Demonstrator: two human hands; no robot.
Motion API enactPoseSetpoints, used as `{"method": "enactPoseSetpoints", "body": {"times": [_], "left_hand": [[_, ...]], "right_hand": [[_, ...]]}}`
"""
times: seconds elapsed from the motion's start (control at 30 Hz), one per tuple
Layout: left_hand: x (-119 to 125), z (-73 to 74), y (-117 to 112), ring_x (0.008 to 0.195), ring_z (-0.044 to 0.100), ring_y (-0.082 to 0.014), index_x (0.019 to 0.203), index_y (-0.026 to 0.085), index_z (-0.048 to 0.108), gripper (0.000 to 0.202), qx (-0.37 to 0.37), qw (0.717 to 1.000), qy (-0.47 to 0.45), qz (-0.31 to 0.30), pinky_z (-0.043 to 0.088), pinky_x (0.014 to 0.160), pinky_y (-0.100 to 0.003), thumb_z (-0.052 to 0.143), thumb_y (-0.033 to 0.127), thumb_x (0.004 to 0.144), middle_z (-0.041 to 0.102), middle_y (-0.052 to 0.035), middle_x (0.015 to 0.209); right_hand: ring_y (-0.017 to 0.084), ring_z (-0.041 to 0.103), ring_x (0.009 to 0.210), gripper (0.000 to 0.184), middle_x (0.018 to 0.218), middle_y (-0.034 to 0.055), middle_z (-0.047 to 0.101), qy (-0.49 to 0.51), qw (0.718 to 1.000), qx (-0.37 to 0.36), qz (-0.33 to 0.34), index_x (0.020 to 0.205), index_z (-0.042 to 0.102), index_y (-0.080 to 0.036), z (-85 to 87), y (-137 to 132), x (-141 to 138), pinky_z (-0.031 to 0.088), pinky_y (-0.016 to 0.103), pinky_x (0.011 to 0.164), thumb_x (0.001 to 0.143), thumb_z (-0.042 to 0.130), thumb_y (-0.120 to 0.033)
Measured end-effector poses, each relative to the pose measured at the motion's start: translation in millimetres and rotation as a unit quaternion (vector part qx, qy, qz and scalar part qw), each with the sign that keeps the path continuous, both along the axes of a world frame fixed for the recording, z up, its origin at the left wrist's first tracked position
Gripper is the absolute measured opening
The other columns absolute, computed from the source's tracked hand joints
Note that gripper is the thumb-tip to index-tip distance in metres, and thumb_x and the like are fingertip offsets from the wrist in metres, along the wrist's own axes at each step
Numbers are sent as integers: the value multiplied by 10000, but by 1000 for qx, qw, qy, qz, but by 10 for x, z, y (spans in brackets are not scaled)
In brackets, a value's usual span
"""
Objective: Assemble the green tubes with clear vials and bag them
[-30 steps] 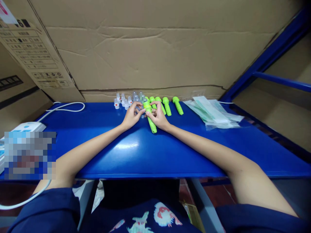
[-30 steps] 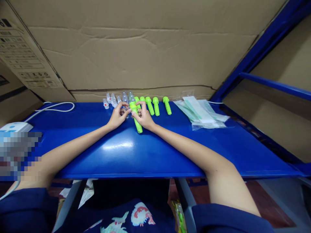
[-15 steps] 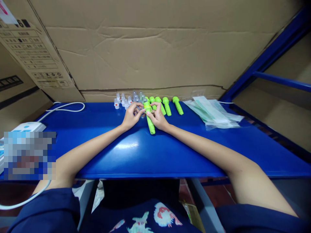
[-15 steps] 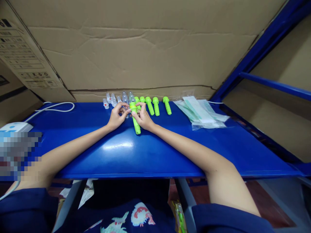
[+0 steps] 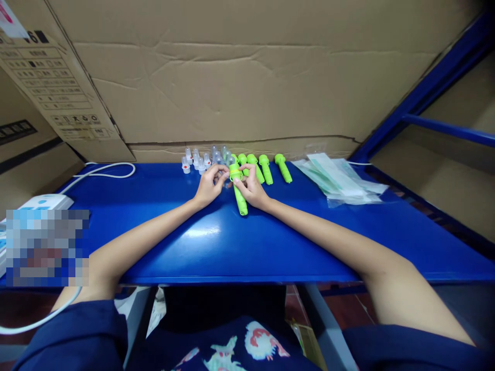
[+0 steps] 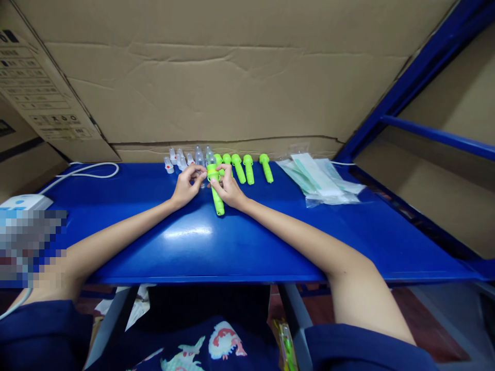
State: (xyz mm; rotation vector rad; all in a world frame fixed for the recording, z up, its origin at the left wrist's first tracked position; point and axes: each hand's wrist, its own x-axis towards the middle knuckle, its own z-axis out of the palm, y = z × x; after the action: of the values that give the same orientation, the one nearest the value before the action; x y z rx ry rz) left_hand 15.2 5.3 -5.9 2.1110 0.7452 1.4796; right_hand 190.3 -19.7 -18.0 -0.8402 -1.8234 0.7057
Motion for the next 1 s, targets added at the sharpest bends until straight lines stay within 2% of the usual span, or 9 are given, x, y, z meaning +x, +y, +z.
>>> {"method": "enactPoseSetpoints", "body": {"times": [0.17, 0.37, 0.53, 0.77, 1.0], "left_hand": [[0, 5, -9, 591, 504, -79, 948, 166, 589, 191, 12, 1000, 2, -16, 413, 564, -219, 608, 356, 929, 602, -29, 851], [3, 16, -26, 568, 517, -67, 991, 180, 539, 246, -22, 1000, -3, -17, 407, 549, -209, 634, 395, 920, 601, -15, 851], [-1, 29, -17, 578, 528, -72, 1019, 180, 546, 295, -39, 999, 1, -12, 395, 545, -212, 642, 436, 909, 605, -21, 871], [-7, -2, 24, 550, 516, -82, 962, 159, 578, 295, -40, 999, 1, -16, 381, 537, -216, 644, 441, 904, 586, 7, 723], [-7, -51, 56, 526, 511, -91, 910, 163, 578, 296, -47, 999, 0, -15, 375, 534, -221, 637, 452, 905, 572, 20, 636]], "right_hand": [[214, 679, 718, 444, 842, 39, 678, 6, 1000, 5, -2, 1117, 252, -274, 5, 3, -1, 570, 410, 662, 949, 506, -597], [204, 671, 700, 449, 854, 32, 675, 3, 1000, -2, -10, 1145, 263, -276, 5, 11, -3, 551, 385, 623, 946, 520, -586], [198, 677, 687, 450, 863, 37, 683, 7, 1000, 1, -10, 1156, 253, -267, 3, 13, -4, 565, 392, 654, 951, 523, -564], [169, 653, 635, 453, 853, 29, 689, 13, 1000, 19, -4, 1162, 266, -258, -21, 22, 4, 555, 353, 608, 956, 525, -568], [180, 668, 659, 449, 858, 38, 701, 10, 999, 30, -1, 1176, 258, -252, -46, 58, 13, 576, 374, 647, 964, 515, -554]]}}
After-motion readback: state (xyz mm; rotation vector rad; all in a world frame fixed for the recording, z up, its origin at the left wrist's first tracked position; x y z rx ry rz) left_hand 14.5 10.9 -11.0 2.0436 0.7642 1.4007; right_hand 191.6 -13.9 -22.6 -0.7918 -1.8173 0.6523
